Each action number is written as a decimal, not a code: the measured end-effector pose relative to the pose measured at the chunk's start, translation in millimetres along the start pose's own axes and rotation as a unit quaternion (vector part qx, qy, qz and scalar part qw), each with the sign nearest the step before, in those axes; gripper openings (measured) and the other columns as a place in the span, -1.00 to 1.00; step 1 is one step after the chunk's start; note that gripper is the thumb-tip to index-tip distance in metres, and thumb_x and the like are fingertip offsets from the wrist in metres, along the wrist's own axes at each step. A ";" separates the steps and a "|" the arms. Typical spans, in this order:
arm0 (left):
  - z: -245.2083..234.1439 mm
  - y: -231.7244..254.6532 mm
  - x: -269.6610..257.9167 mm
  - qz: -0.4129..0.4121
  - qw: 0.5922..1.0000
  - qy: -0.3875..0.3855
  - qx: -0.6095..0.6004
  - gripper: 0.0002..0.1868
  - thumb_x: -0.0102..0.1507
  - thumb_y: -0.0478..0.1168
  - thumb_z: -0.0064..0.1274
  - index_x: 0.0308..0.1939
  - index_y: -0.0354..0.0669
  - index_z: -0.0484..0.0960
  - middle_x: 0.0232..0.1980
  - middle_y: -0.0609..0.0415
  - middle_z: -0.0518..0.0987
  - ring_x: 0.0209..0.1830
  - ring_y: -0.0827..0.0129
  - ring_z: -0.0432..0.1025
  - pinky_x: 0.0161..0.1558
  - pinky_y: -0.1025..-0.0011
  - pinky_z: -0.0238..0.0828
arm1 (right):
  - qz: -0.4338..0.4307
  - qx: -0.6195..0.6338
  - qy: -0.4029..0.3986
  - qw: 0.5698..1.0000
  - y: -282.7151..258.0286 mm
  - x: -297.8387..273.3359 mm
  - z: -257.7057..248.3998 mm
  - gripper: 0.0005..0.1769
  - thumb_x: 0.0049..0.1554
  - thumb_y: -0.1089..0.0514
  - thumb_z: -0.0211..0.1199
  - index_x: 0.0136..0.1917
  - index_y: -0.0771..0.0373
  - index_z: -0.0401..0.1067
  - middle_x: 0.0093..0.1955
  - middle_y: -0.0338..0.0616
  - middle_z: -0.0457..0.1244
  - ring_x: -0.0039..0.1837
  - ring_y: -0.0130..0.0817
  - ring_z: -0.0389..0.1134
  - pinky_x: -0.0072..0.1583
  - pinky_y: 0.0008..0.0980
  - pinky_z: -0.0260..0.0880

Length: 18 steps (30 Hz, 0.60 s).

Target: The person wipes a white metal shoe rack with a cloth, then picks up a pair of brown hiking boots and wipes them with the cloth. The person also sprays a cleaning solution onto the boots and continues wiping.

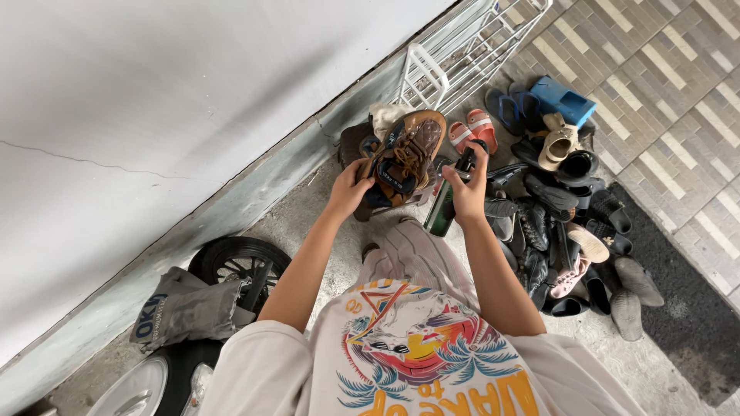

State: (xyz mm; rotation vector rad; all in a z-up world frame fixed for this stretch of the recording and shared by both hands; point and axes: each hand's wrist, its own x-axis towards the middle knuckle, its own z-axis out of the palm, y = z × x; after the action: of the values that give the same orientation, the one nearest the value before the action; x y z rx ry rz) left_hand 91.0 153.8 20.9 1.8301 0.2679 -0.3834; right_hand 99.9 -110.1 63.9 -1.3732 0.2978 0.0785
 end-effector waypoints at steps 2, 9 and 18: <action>-2.4 -7.4 8.1 0.015 1.000 0.017 0.011 -0.45 0.29 -0.08 0.02 0.36 -0.10 0.45 0.09 -0.04 0.63 0.06 0.19 0.51 0.09 0.20 0.33 | -0.124 -0.076 -0.062 0.987 0.1 5.2 9.2 -0.27 0.13 0.42 0.31 0.48 0.12 0.13 0.16 0.01 0.22 0.00 -0.30 0.34 0.01 -0.26 0.44; -1.9 -40.2 34.4 -0.029 0.997 0.062 0.017 -0.38 0.36 0.15 -0.05 0.40 -0.09 0.41 0.24 -0.08 0.59 0.27 0.11 0.48 0.22 0.19 0.38 | -0.124 -0.228 -0.081 0.962 34.4 1.4 38.6 -0.45 0.18 0.21 0.39 0.35 0.17 0.20 0.04 -0.04 0.35 0.02 -0.40 0.38 0.11 -0.42 0.40; -5.1 -105.6 38.4 -0.108 0.989 0.099 -0.026 -0.31 0.37 0.14 -0.03 0.48 -0.10 0.27 0.43 -0.11 0.43 0.43 0.08 0.34 0.32 0.13 0.32 | -0.162 -0.226 -0.178 0.944 126.4 17.7 27.0 -0.13 0.26 0.24 0.26 0.67 0.22 -0.16 0.67 0.25 -0.19 0.63 0.02 -0.06 0.54 -0.12 -0.05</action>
State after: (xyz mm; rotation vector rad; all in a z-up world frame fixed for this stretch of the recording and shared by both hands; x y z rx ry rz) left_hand 87.6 188.4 -86.0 1.7954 0.6112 -0.3406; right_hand 92.5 -60.6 -56.6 -1.8121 -0.2694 0.1247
